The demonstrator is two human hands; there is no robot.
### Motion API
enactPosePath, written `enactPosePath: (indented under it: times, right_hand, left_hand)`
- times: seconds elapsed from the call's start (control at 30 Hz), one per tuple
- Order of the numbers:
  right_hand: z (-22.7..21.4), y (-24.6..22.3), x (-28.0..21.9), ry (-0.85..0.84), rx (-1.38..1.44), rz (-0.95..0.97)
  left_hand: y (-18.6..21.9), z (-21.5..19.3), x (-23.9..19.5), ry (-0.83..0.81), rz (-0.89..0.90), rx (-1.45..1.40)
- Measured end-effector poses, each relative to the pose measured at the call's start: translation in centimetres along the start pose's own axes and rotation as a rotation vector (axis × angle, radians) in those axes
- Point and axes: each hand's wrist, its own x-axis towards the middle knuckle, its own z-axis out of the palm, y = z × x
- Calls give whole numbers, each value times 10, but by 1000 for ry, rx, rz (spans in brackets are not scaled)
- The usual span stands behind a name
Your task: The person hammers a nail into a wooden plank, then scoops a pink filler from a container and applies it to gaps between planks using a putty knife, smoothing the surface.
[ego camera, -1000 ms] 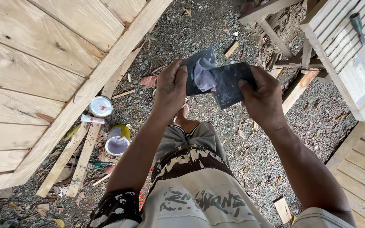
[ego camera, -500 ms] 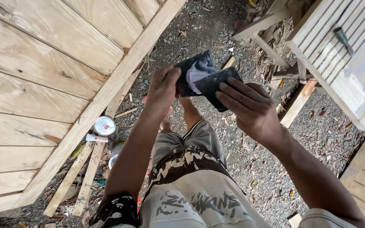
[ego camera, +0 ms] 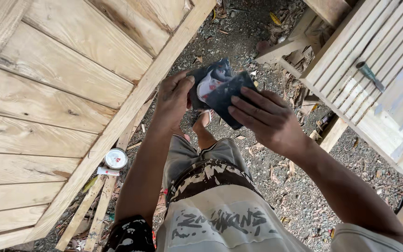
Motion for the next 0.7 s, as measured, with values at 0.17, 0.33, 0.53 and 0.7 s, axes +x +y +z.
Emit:
enactPosePath:
  times: [0.17,0.33,0.53,0.7]
  right_hand:
    - [-10,17,16,46,-43,51]
    - [-15,44,24,26,-30,108]
    - [-12,58,21,48,-27,172]
    - [-25,85,16,-80,320,983]
  left_hand:
    - [4,15,19,-49,32,60]
    - [9,26,52,-58,10,80]
    - [29,38,87,-225,86,169]
    - [35,39,111,-315,-15,239]
